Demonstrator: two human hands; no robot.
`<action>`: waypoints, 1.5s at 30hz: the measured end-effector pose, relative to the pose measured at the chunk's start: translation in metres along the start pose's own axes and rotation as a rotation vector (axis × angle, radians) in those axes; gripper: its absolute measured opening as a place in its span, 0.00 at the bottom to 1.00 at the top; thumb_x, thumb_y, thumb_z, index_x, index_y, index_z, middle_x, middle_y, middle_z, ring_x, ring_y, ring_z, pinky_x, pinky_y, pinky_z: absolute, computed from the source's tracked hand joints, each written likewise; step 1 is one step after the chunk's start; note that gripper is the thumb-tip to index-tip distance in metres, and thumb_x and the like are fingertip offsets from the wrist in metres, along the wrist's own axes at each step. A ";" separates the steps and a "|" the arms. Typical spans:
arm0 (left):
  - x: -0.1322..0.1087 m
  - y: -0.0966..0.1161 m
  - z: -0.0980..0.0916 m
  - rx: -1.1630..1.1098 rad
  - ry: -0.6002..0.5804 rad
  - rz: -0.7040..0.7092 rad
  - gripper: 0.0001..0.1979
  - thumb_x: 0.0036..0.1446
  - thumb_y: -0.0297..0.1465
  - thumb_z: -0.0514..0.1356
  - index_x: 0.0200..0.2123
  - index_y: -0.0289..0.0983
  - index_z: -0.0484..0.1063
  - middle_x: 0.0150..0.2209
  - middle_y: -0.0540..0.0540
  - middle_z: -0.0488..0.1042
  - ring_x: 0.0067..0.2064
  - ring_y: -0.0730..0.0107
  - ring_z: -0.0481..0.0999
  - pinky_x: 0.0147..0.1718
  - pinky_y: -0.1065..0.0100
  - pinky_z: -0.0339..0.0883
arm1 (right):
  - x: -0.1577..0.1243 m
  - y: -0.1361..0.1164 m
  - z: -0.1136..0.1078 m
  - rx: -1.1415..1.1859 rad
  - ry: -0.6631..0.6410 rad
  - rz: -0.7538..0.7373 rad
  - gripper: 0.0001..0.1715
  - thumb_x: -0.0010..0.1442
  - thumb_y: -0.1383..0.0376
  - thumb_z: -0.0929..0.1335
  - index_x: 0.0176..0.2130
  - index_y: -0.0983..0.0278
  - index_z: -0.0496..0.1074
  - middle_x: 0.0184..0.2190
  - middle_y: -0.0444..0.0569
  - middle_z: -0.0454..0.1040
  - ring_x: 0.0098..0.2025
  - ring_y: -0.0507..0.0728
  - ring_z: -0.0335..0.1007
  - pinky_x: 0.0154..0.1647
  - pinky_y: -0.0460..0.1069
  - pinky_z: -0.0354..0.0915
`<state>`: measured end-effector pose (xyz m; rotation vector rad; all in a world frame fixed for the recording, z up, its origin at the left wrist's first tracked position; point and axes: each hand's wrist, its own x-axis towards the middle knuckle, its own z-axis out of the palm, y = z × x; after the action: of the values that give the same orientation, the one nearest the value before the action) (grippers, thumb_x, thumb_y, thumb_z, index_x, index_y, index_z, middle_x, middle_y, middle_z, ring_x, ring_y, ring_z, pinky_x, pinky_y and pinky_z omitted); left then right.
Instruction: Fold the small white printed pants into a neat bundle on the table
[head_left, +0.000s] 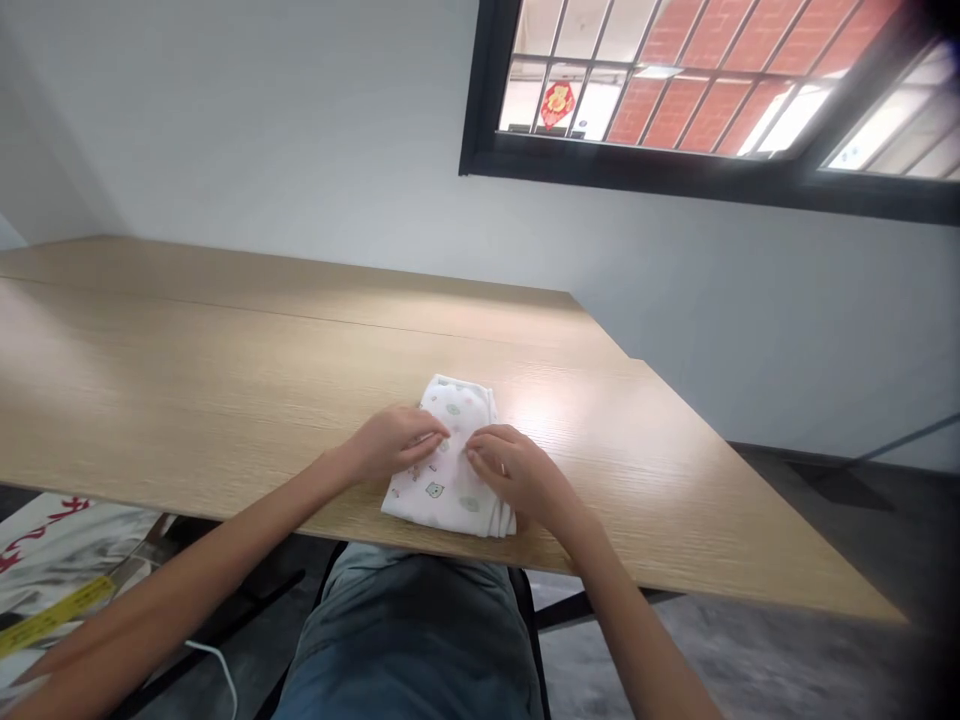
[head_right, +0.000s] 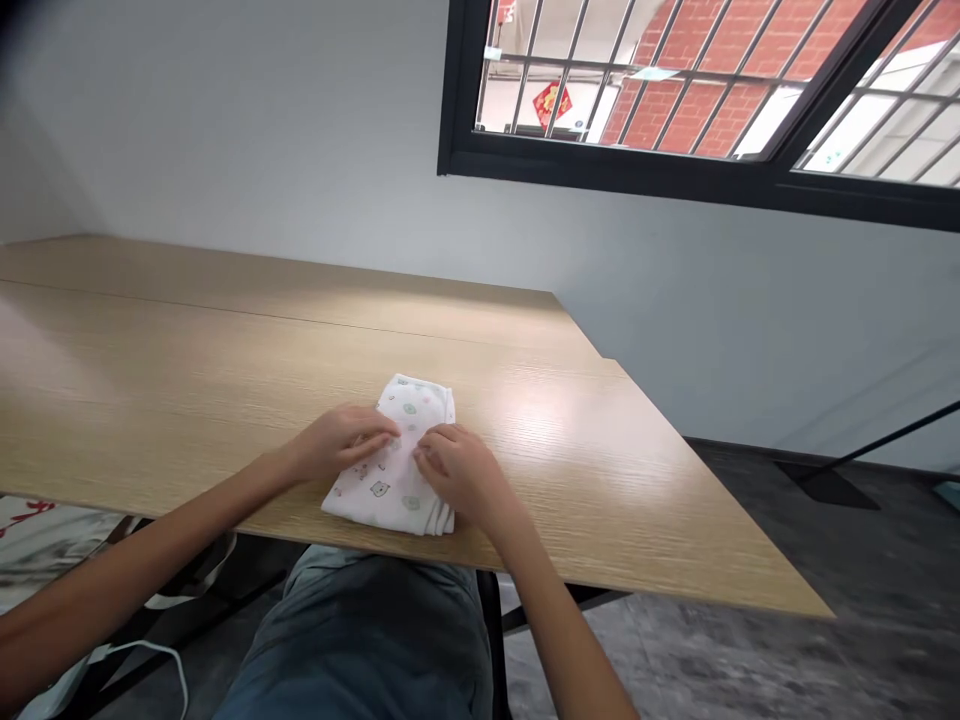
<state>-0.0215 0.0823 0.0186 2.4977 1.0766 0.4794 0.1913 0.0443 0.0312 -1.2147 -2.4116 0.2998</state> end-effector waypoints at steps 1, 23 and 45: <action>-0.012 -0.001 -0.001 0.002 -0.031 0.013 0.18 0.60 0.43 0.44 0.45 0.46 0.67 0.49 0.52 0.64 0.50 0.72 0.64 0.54 0.67 0.59 | -0.003 0.006 0.000 0.015 -0.037 -0.018 0.16 0.62 0.61 0.59 0.42 0.66 0.70 0.43 0.49 0.69 0.47 0.54 0.62 0.48 0.49 0.60; -0.055 0.046 0.037 -0.551 0.367 -0.520 0.24 0.58 0.49 0.43 0.40 0.37 0.67 0.36 0.49 0.69 0.40 0.70 0.67 0.34 0.76 0.60 | -0.056 -0.017 0.017 0.310 0.303 0.237 0.14 0.59 0.59 0.62 0.34 0.68 0.67 0.21 0.44 0.66 0.21 0.48 0.60 0.20 0.43 0.57; -0.060 0.029 0.031 -0.124 0.268 -0.630 0.27 0.59 0.44 0.37 0.57 0.40 0.53 0.58 0.50 0.50 0.61 0.67 0.47 0.65 0.54 0.40 | -0.047 0.007 0.010 -0.049 0.049 0.531 0.35 0.65 0.55 0.46 0.59 0.73 0.57 0.58 0.50 0.55 0.60 0.58 0.50 0.58 0.55 0.51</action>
<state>-0.0282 0.0127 -0.0046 1.8750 1.7806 0.6639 0.2164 0.0103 0.0066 -1.8502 -2.0280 0.3603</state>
